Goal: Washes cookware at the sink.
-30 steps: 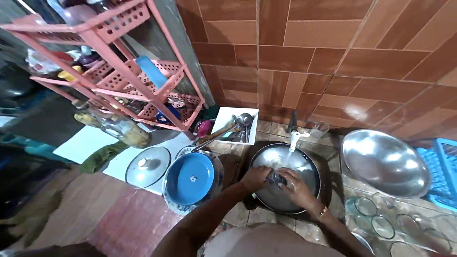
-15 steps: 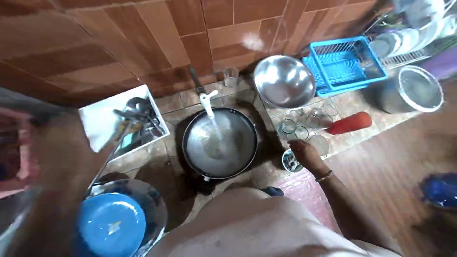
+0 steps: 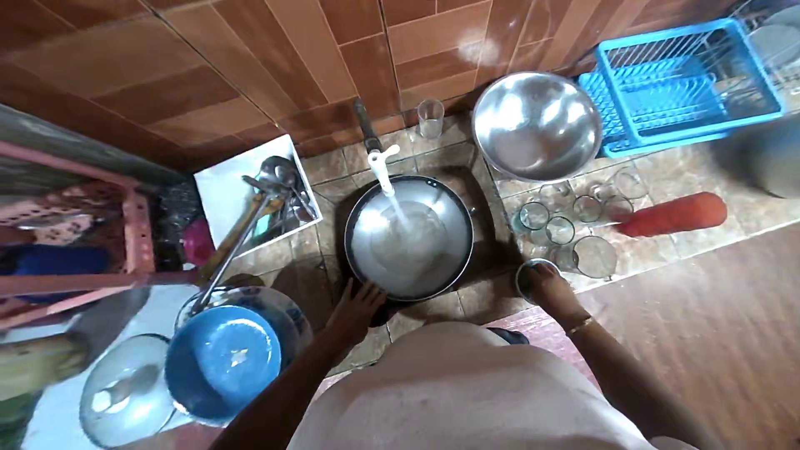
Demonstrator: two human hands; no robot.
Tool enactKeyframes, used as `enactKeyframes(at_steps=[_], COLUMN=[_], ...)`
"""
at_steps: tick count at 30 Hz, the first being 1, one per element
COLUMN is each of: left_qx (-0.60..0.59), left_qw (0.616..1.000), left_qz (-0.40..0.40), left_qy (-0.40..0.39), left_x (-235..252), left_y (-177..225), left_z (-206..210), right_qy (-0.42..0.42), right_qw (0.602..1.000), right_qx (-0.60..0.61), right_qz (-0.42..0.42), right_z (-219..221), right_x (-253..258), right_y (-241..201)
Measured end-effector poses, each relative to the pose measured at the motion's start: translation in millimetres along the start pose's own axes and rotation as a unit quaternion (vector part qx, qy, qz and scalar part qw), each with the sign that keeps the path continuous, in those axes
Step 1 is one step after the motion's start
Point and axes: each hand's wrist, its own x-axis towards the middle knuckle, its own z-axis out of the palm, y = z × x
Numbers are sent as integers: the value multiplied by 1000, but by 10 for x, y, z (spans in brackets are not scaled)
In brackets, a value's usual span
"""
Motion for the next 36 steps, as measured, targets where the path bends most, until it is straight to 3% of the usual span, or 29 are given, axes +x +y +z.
enactKeyframes(at_steps=[5, 9, 12, 15, 18, 21, 24, 28, 31, 34, 36], left_qx=[25, -10, -52, -48, -84, -311, -480, -475, -475, -479, -483], left_qw=[998, 999, 997, 996, 989, 924, 823, 812, 797, 785, 780], left_qz=[61, 24, -49, -73, -108, -195, -260, -317, -354, -377, -382], left_qy=[-11, 25, 34, 34, 50, 105, 158, 119, 120, 112, 110], left_x=[123, 66, 31, -7, -32, -21, 84, 243, 322, 328, 332], left_y=[97, 119, 122, 116, 131, 173, 242, 281, 284, 291, 288], left_z=[-78, -51, 2, 136, 217, 206, 218, 256, 264, 196, 200], right_qy=[42, 53, 39, 6, -69, -194, -258, -293, -273, -239, -181], right_qw=[988, 949, 901, 917, 950, 935, 902, 883, 879, 868, 880], right_qx=[151, 312, 421, 350, 137, -36, -43, 37, 166, 338, 380], right_qz=[5, -15, -97, -190, -273, -296, -344, -366, -353, -273, -220], right_z=[-218, -606, -681, -596, -416, -119, 154, 371, 637, 829, 853], right_x=[-92, -181, 20, 474, 1000, 1308, 1169, 846, 926, 1199, 1458], right_y=[118, -41, -308, -710, -1066, -1236, -1379, -1894, -2516, -3137, -3518])
